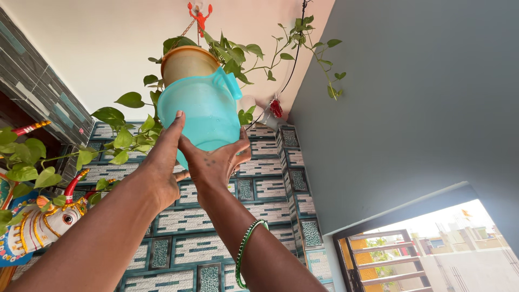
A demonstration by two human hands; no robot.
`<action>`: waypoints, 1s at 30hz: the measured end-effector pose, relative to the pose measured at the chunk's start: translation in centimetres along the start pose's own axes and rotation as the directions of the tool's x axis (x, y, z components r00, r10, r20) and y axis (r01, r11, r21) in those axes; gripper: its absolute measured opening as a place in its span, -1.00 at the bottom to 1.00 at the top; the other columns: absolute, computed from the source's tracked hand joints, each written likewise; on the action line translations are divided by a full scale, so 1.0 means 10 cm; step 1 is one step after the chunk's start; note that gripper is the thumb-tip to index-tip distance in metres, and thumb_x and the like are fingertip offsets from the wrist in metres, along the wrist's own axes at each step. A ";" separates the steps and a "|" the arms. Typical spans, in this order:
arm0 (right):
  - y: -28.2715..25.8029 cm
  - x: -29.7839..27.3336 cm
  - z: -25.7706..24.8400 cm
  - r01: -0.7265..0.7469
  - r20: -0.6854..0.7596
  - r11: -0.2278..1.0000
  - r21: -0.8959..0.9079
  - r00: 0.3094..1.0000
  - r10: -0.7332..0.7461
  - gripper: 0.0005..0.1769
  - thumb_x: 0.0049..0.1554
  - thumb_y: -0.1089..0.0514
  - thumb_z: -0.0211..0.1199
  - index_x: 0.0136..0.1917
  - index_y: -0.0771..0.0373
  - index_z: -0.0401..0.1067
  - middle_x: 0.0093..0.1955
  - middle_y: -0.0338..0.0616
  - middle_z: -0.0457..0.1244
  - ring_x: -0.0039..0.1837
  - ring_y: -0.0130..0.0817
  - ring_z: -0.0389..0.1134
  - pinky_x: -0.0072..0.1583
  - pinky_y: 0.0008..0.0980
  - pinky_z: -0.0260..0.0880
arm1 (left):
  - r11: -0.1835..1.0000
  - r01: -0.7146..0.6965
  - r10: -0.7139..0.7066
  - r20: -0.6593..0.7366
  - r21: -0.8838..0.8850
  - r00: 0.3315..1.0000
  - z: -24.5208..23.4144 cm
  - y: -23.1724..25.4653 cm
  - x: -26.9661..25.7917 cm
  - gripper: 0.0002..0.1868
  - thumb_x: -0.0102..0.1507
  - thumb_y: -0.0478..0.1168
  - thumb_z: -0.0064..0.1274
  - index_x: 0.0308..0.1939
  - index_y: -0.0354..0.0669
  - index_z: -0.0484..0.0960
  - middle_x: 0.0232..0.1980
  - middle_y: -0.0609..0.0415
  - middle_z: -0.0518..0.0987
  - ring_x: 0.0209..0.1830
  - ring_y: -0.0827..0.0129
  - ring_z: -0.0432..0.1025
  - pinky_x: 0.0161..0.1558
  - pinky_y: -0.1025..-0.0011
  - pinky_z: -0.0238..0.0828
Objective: The person waters several potted plants on a balcony using a blue plastic watering can. They scoop water from a white bucket to fill the can and pour it onto the soil of a hanging plant and a large potted plant on the floor.
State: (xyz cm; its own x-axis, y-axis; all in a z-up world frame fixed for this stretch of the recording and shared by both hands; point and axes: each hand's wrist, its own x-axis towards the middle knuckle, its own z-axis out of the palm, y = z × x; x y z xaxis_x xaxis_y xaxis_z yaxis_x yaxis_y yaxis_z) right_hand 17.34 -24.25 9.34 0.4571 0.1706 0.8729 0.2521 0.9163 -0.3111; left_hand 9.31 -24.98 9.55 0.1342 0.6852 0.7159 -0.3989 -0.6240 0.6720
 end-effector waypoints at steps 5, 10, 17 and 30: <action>0.05 0.07 0.01 0.029 -0.042 0.999 0.021 0.999 -0.028 0.53 -0.42 -0.08 0.63 0.56 0.05 -0.33 0.44 0.06 -0.20 0.51 0.07 -0.04 0.44 -0.03 0.21 | 0.999 -0.010 0.008 0.051 0.049 0.999 -0.11 0.01 -0.03 0.07 0.03 0.64 -0.28 0.60 0.68 -0.14 0.67 0.02 -0.08 0.64 -0.12 -0.10 0.52 -0.31 -0.42; 0.07 0.35 0.02 0.043 -0.057 0.997 -0.061 0.997 -0.047 0.54 -0.39 -0.14 0.68 0.56 0.10 -0.33 0.46 0.16 -0.20 0.55 0.11 -0.08 0.49 0.02 0.12 | 0.969 -0.030 0.034 -0.014 0.246 0.999 -0.34 -0.15 0.00 0.11 0.04 0.59 -0.21 0.63 0.42 0.00 0.64 -0.03 0.13 0.65 -0.08 -0.06 0.55 -0.27 -0.52; 0.06 0.65 -0.03 0.030 -0.027 0.998 -0.056 0.999 -0.031 0.67 -0.41 -0.17 0.65 0.62 0.05 -0.48 0.50 0.27 -0.34 0.56 0.28 -0.19 0.45 0.14 0.20 | 0.918 0.089 -0.016 -0.187 0.387 0.982 -0.78 -0.32 0.02 0.08 0.04 0.41 0.04 0.60 0.35 0.09 0.66 0.04 0.09 0.68 0.02 -0.09 0.55 -0.34 -0.36; -0.18 0.98 -0.02 0.045 -0.056 0.988 -0.148 0.997 -0.053 0.64 -0.39 -0.15 0.64 0.62 0.01 -0.47 0.55 0.22 -0.32 0.54 0.26 -0.06 0.35 0.17 0.34 | 0.710 0.232 -0.181 -0.146 0.665 0.972 -1.92 -1.57 0.58 0.12 0.05 0.27 0.32 0.59 0.11 0.15 0.54 -0.27 0.28 0.59 -0.14 0.21 0.52 -0.11 0.14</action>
State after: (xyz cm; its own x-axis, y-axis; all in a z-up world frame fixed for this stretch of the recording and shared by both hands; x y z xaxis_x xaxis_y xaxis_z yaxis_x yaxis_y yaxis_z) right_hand 21.55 -24.26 18.40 0.4897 0.1010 0.8660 0.3958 0.8593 -0.3240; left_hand -1.02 -3.99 -0.49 0.0701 0.8345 0.5465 0.3512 -0.5335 0.7695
